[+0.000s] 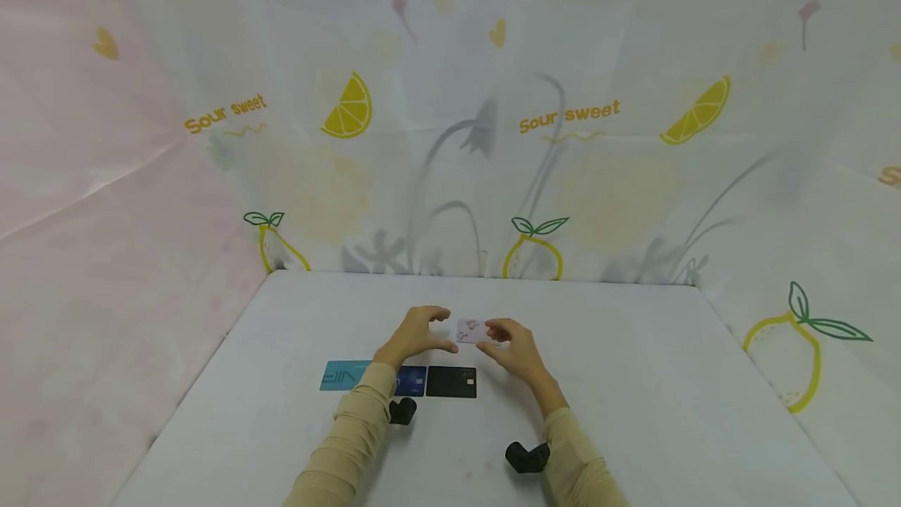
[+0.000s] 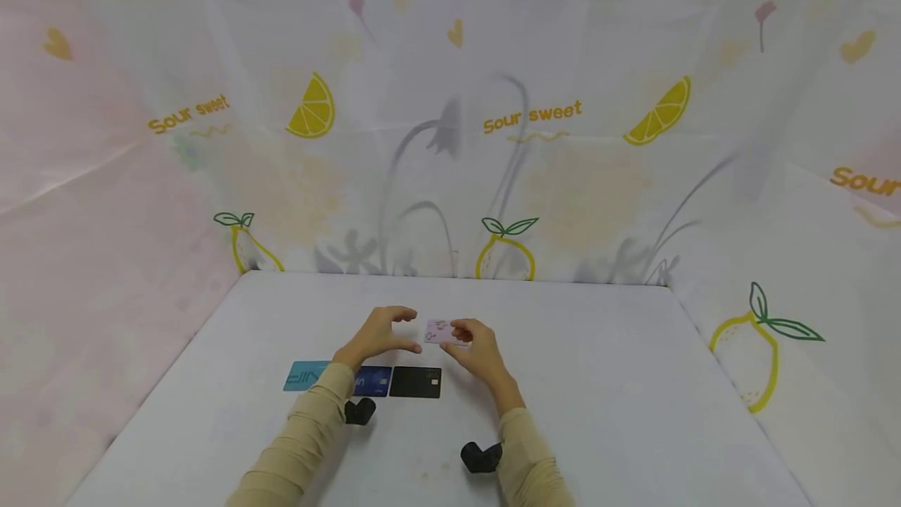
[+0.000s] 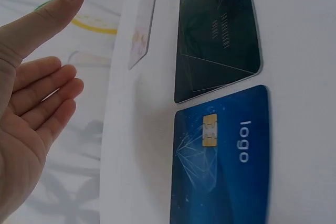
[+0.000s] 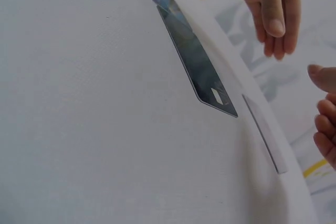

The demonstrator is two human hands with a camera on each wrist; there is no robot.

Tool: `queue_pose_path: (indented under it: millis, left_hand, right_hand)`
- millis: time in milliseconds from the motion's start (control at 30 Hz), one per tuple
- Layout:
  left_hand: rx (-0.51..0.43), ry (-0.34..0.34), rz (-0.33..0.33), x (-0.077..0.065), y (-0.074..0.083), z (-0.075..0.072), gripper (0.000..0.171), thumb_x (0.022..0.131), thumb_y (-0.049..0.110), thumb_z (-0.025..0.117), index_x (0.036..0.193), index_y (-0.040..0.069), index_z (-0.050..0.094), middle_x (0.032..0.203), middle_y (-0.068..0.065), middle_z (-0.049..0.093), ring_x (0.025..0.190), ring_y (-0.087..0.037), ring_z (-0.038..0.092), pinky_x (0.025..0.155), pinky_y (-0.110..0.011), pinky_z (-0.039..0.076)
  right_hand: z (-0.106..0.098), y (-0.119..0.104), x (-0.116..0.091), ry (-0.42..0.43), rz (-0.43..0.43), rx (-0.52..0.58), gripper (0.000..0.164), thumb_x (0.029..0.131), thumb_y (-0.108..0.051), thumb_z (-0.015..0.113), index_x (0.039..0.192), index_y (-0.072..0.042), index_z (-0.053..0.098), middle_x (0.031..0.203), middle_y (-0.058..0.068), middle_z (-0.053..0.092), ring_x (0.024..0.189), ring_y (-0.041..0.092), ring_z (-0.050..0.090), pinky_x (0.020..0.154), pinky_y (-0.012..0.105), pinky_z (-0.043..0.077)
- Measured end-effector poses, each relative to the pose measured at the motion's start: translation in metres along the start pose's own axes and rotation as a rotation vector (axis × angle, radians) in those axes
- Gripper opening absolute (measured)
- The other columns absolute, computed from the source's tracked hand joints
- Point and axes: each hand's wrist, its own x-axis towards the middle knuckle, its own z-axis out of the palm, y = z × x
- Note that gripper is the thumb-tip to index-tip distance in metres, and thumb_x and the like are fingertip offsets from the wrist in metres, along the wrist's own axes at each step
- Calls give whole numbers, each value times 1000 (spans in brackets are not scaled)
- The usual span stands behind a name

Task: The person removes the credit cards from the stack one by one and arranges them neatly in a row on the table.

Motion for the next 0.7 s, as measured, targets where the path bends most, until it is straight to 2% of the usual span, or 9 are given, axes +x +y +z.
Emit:
queue_pose_path:
  millis: [367,500,700]
  left_hand:
    - [10,-7,-19,31,0,-1,63,65,19,86,114,-12,60,111,-23,64,105,-38,58,90,-47,47]
    - [14,-14,-48,36,-4,1,62,65,19,86,114,-11,61,110,-22,64,104,-38,58,89,-46,48]
    - [24,7,-91,40,-10,4,63,64,20,87,114,-9,62,111,-22,64,104,-37,58,89,-46,48]
  right_hand:
    - [-4,11,22,-36,12,-28,32,75,-1,75,100,14,62,84,22,64,77,34,62,72,36,53]
    - [-6,13,27,-55,40,-23,32,76,-3,75,99,14,62,86,23,64,78,34,63,73,41,53]
    - [-10,18,30,-95,94,-69,34,78,-7,73,104,12,62,92,23,64,82,32,61,75,40,52]
